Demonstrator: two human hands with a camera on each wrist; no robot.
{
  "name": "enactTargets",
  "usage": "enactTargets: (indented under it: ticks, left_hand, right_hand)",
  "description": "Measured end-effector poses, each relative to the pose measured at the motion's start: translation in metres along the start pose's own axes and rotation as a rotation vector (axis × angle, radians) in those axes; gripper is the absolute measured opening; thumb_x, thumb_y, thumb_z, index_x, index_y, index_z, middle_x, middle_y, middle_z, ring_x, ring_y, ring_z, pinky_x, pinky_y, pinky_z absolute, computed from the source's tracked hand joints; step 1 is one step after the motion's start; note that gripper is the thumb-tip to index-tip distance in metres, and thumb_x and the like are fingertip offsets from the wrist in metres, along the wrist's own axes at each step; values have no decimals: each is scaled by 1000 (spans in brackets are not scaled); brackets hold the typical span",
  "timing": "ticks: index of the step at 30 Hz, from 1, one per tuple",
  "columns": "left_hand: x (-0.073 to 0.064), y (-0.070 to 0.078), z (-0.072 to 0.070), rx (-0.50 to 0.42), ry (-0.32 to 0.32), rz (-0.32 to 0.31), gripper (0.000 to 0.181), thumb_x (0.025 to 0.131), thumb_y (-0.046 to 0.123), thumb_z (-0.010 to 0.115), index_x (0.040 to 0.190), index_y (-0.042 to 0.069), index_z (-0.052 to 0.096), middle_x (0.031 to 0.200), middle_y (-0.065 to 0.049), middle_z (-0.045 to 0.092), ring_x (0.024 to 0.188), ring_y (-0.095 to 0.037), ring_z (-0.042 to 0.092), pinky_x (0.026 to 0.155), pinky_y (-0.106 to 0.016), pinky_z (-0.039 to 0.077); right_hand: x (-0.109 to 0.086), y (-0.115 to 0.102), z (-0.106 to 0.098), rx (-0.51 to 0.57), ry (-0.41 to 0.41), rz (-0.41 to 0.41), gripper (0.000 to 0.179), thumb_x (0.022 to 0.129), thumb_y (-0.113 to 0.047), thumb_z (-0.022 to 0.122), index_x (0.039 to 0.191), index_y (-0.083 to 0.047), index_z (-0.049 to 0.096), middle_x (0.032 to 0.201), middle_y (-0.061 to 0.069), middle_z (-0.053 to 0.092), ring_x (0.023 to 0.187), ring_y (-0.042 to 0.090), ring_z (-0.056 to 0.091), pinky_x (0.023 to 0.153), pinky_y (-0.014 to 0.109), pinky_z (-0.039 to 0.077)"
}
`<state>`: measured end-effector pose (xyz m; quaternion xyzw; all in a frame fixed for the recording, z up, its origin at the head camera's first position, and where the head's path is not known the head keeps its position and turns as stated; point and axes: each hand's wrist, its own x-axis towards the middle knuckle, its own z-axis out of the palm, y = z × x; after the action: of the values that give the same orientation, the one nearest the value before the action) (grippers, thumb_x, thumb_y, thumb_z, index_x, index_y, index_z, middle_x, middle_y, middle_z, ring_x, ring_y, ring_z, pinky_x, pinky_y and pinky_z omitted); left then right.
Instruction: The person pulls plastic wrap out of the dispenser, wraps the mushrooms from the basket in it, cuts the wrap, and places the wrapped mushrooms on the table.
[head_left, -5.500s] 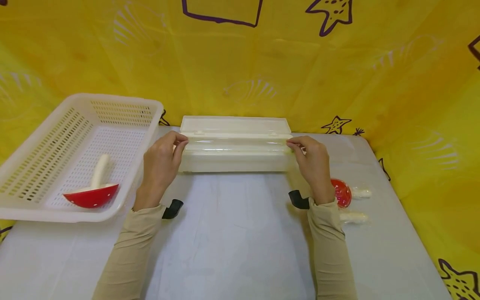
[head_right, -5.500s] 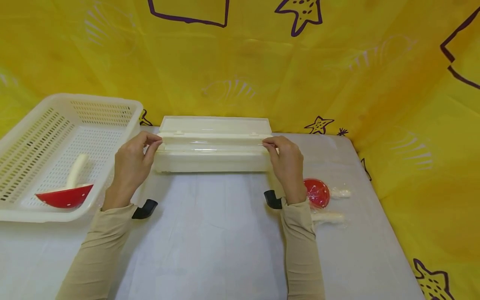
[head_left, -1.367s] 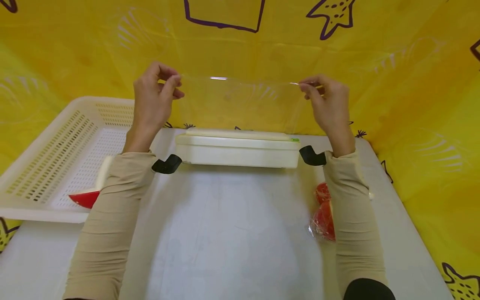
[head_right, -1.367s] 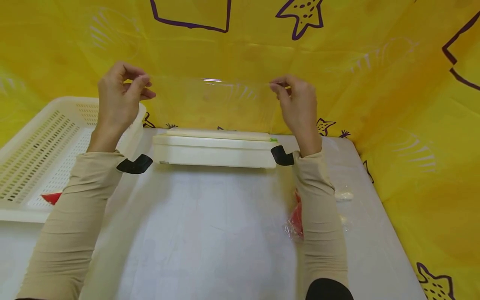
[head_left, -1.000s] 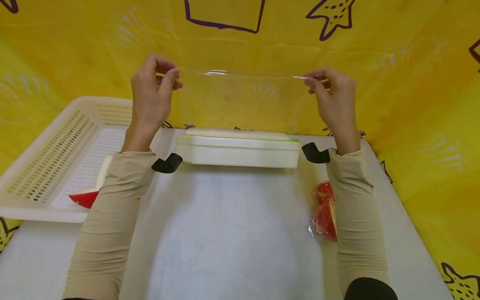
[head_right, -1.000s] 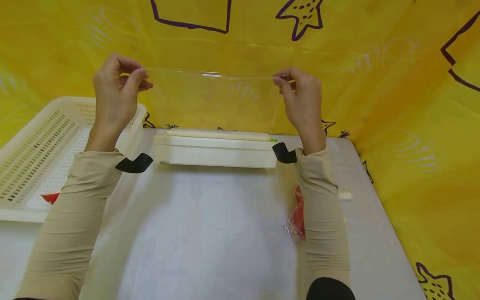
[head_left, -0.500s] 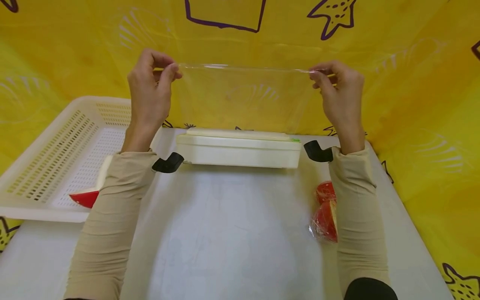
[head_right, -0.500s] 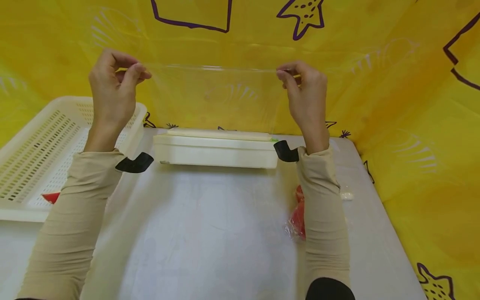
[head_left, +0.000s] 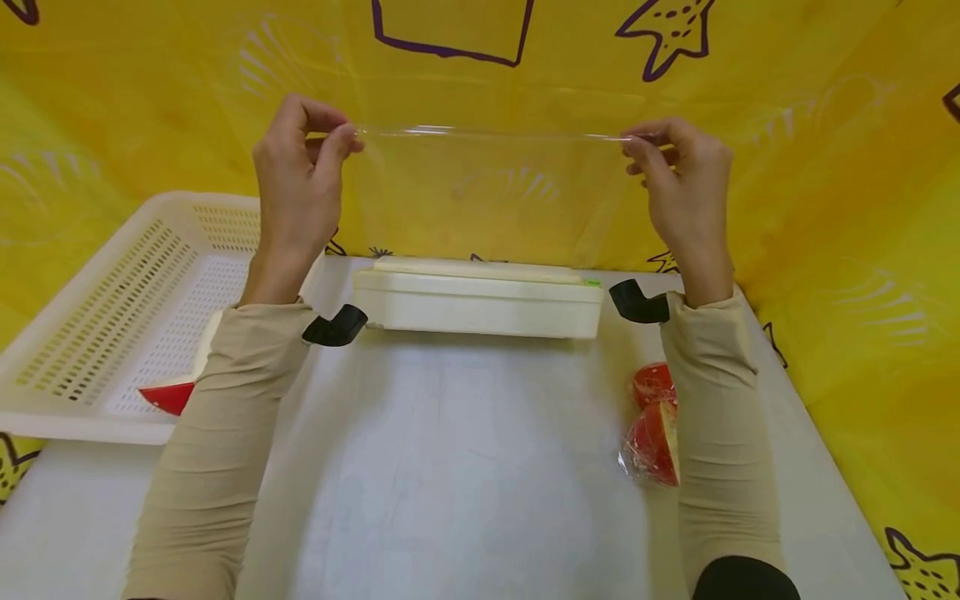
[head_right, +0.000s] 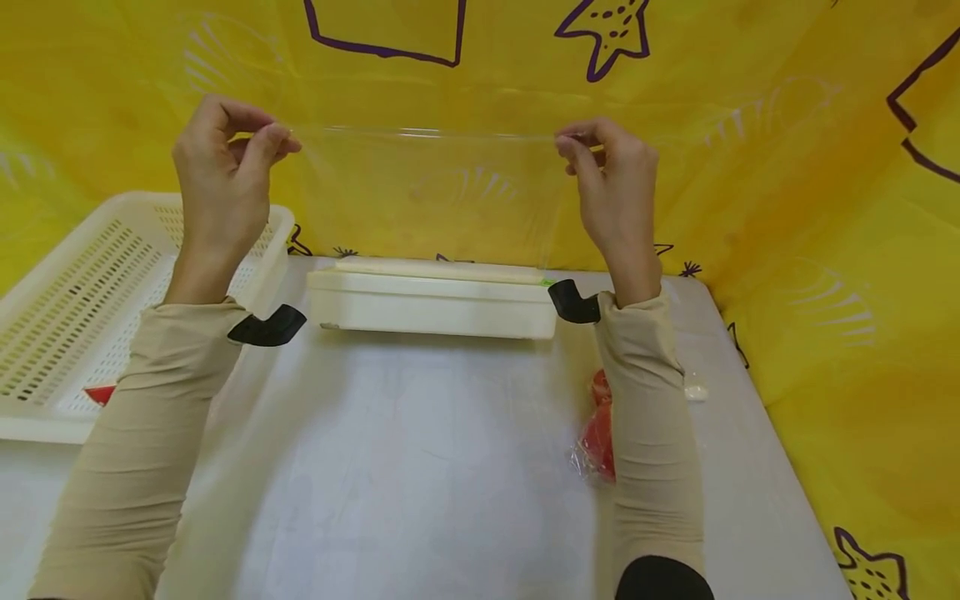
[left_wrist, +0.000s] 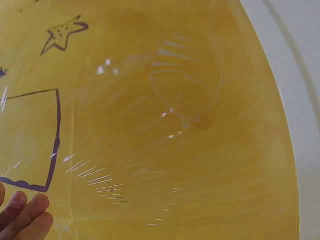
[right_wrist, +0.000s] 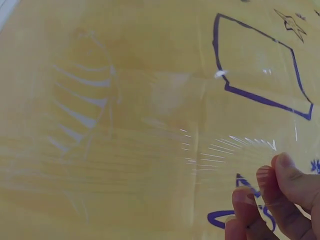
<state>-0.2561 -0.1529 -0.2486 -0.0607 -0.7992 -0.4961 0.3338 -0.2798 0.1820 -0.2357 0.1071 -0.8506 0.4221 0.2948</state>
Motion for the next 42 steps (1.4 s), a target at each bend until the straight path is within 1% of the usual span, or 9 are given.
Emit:
enactTargets:
  ticks: [4,9,13,16,22,26,33,39,42]
  left_hand:
    - [-2,1,-2,10,-9,-14,21,100,14,59,113,-2,61,94,10,57,83,0,66,92,-21,54]
    - [-11,3,-7,-5,-13,-26,19,99,16,60,110,1,63,93,13,57,83,-1,65,90,-20,55]
    - [-20,6,-10,12,-12,-1,19,99,16,60,110,2,64,93,14,59,85,-2,65,89,-20,56]
    - [-29,8,-13,36,-1,27,21,99,16,60,111,-1,64,95,11,62,86,0,64,89,-19,55]
    - [-45,13,-19,78,33,103,23,98,15,62,106,-6,65,95,-2,67,88,2,58,87,-14,52]
    - [-55,16,-24,75,33,116,20,97,13,63,104,-6,66,94,-4,67,88,1,57,90,-15,51]
    - [-73,15,-33,35,-8,159,19,96,8,64,103,-10,65,91,32,56,86,4,59,87,-12,50]
    - [-87,9,-43,25,-56,209,14,90,-3,67,100,-13,64,95,38,55,88,9,59,87,-10,50]
    - [-95,6,-47,23,-102,221,14,87,-8,67,100,-13,64,99,38,56,92,10,59,87,-9,50]
  right_hand:
    - [-1,1,-1,18,-3,29,22,96,-19,64,108,-3,73,89,-12,67,69,-2,60,69,13,50]
    - [-12,1,-6,41,-12,8,22,95,-19,65,106,-2,74,86,-19,63,67,-3,61,68,12,50]
    - [-26,0,-14,80,-30,7,20,95,-18,67,105,-3,74,91,-11,69,68,-2,64,67,11,51]
    - [-36,-1,-19,122,-49,3,17,93,-16,68,103,-4,75,94,-7,72,67,0,65,64,11,51]
    - [-58,-3,-27,129,-43,-47,19,94,-11,67,103,4,73,88,-23,66,65,1,62,59,11,49]
    - [-70,-4,-30,117,-38,-71,18,94,-9,66,103,5,73,88,-25,65,67,2,61,60,12,49]
    - [-93,-4,-38,92,-55,-109,14,91,-3,68,102,7,70,84,-26,64,71,-4,62,63,10,47]
    - [-112,-2,-45,36,-101,-147,12,89,2,69,100,6,70,89,-32,61,77,-8,61,71,7,48]
    - [-120,1,-47,20,-114,-169,12,87,5,70,99,4,71,90,-24,65,80,-7,60,73,7,47]
